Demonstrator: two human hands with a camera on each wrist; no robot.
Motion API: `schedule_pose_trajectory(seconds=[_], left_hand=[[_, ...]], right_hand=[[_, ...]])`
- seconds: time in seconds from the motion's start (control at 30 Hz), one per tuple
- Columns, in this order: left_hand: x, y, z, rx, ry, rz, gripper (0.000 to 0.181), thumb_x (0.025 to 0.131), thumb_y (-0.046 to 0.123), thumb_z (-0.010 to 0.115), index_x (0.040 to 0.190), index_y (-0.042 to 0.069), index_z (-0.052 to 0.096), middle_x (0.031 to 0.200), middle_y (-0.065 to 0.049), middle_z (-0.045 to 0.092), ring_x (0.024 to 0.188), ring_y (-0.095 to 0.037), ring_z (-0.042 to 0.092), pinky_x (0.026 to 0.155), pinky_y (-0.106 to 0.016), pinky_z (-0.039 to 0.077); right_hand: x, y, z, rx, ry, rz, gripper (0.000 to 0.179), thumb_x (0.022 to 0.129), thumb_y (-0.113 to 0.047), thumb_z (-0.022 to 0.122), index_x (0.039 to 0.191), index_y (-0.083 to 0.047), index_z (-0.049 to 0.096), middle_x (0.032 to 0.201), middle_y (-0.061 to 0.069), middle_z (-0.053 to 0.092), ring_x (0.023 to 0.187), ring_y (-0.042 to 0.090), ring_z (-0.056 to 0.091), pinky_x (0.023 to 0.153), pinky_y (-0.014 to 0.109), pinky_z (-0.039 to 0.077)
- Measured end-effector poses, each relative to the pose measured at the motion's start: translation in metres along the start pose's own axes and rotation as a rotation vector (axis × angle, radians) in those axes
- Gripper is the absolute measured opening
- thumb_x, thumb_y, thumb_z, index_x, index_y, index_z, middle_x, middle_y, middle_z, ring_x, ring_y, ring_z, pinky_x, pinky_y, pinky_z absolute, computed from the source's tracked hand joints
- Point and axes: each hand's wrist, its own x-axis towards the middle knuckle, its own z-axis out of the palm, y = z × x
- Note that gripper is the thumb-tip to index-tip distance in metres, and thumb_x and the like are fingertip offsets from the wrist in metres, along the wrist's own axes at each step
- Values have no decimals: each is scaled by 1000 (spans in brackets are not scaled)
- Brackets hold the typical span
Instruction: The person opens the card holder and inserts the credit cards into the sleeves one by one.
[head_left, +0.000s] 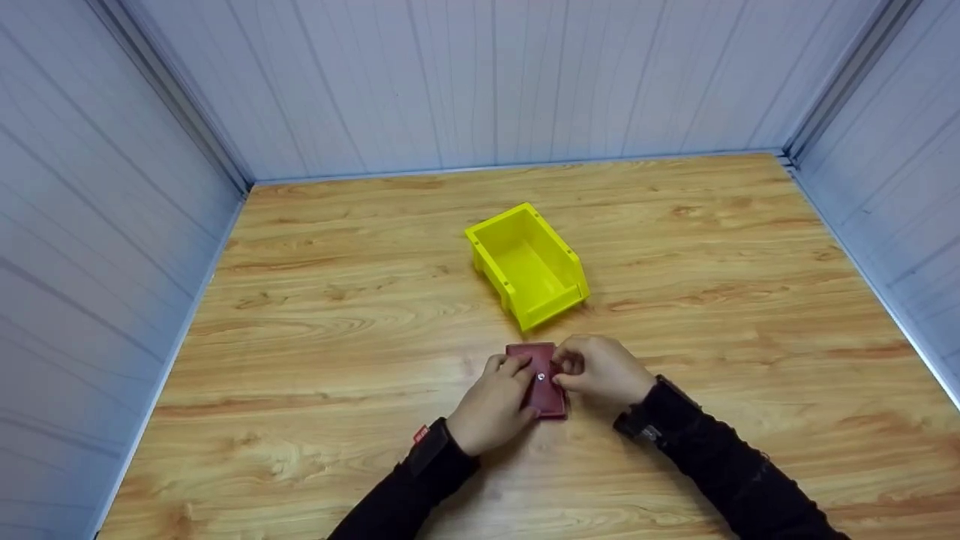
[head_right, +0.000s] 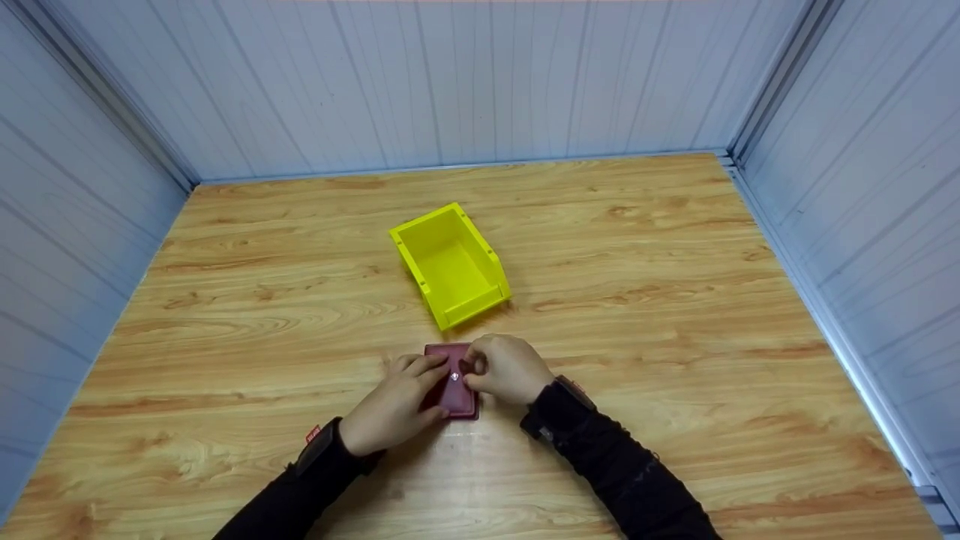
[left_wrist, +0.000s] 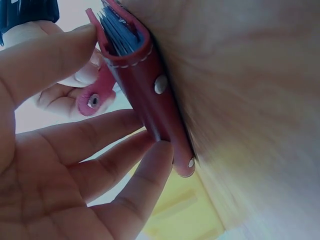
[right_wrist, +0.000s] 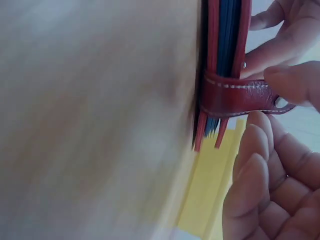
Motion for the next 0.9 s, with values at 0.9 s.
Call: schedule_pose_trajectory(seconds=[0.9], left_hand=[[-2,0,1,9,20,13,57,85,23,73,132,-3,57,137,-17,56,123,-35,49,105,-40,44]], right_hand=[[18,-1,5,70,-49,27,11,86,-20,74,83,-10,77,81,1,74,73,7,60,66,20,46]])
